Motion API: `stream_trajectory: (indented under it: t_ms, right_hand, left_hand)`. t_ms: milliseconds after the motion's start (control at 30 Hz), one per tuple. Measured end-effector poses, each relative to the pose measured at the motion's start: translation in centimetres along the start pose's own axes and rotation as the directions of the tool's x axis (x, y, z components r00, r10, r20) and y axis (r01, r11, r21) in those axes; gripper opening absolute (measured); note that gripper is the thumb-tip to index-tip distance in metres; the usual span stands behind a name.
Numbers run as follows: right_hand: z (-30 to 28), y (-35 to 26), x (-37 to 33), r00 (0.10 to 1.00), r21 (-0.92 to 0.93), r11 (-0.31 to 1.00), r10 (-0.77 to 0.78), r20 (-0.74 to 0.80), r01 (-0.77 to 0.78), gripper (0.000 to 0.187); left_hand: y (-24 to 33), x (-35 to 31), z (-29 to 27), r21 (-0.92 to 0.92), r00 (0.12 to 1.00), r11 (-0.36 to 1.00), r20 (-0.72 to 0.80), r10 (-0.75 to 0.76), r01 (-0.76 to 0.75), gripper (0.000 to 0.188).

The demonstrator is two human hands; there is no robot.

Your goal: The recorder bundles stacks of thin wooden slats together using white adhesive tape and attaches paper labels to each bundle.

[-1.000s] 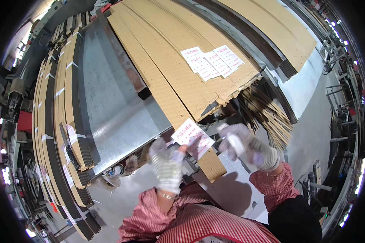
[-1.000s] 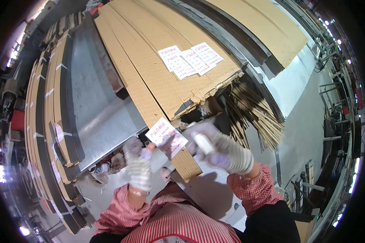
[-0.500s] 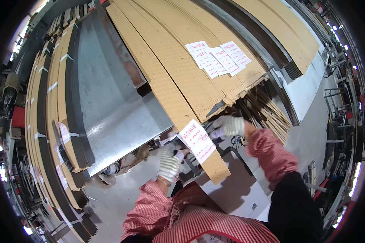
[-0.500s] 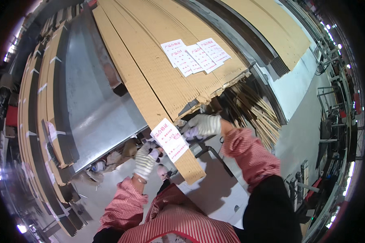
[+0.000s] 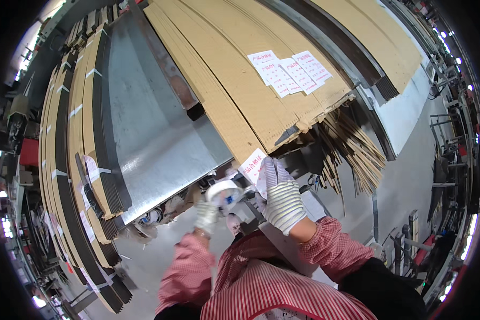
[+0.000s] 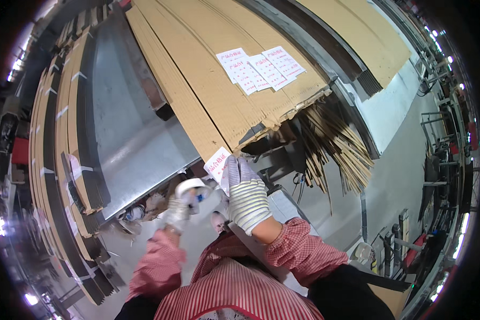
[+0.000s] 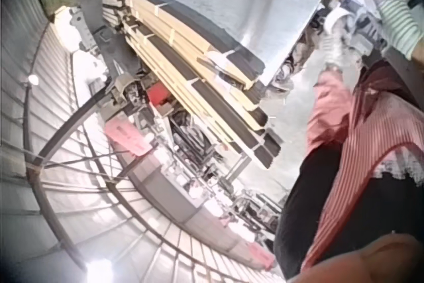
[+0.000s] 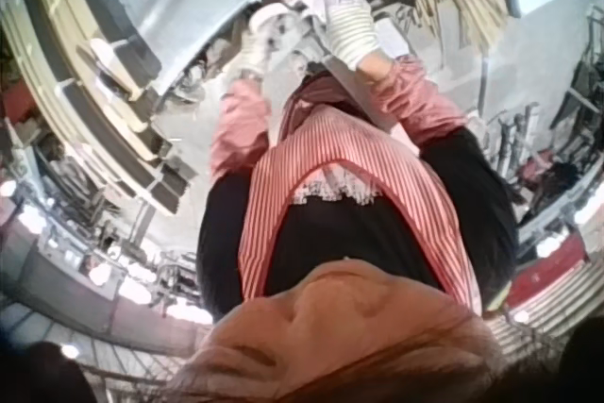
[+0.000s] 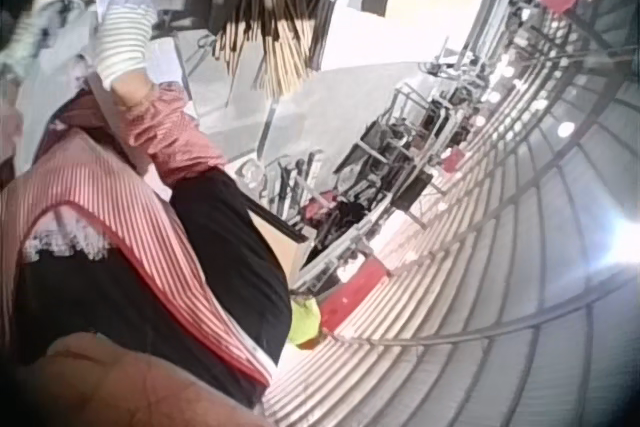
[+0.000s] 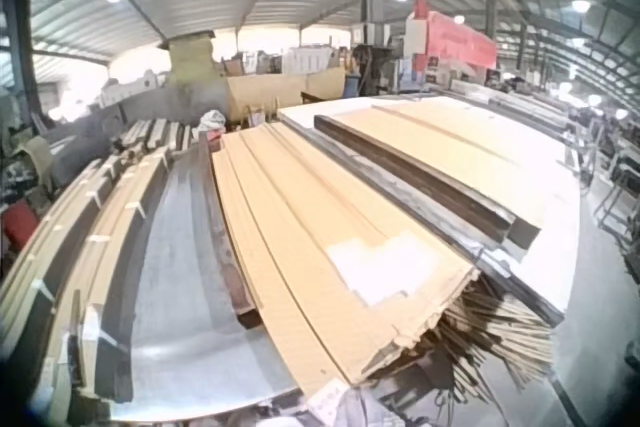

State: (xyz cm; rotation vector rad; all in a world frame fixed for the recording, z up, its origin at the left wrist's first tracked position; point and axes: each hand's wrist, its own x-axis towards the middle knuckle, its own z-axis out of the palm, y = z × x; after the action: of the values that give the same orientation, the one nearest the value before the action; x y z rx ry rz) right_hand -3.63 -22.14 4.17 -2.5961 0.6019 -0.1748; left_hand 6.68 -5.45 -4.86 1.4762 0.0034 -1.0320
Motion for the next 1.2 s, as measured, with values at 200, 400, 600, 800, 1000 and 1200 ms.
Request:
stream_trajectory:
  t_ms: [200, 400, 600, 800, 1000, 1200]
  right_hand:
    - [-3.9, 0.7, 0.9, 0.912, 0.461, 0.854, 0.038, 0.409, -0.242, 0.083]
    - [-9.9, -0.9, 4.8, 0.914, 0.003, 0.925, -0.377, 0.152, 0.381, 0.063]
    - [-7.8, 4.8, 5.8, 0.881, -0.111, 0.969, -0.147, 0.449, 0.219, 0.011]
    - [-3.3, 10.2, 6.0, 0.788, -0.117, 0.991, 0.117, 0.604, -0.058, 0.037]
    - [-6.7, 4.3, -0.4, 0.909, 0.291, 0.957, -0.127, 0.396, 0.007, 0.047]
    - [-9.5, 10.8, -5.4, 0.496, -0.146, 0.982, 0.067, 0.866, 0.121, 0.029]
  left_hand:
    - [5.5, 1.1, 7.7, 0.385, 0.858, 0.769, 0.171, 0.484, -0.511, 0.024]
    - [5.5, 1.9, 10.7, 0.698, 0.854, 0.522, 0.265, 0.447, -0.490, 0.036]
    - [7.6, 0.1, 11.0, 0.727, 0.705, 0.312, 0.319, 0.634, -0.611, 0.062]
    - [7.5, -0.2, 11.6, 0.477, 0.725, 0.604, 0.112, 0.679, -0.639, 0.071]
    - [4.1, -4.2, 12.1, 0.148, 0.940, 0.937, -0.080, 0.330, -0.317, 0.068]
    - [7.6, -11.6, 8.9, 0.611, 0.839, 0.676, 0.543, 0.021, -0.412, 0.076]
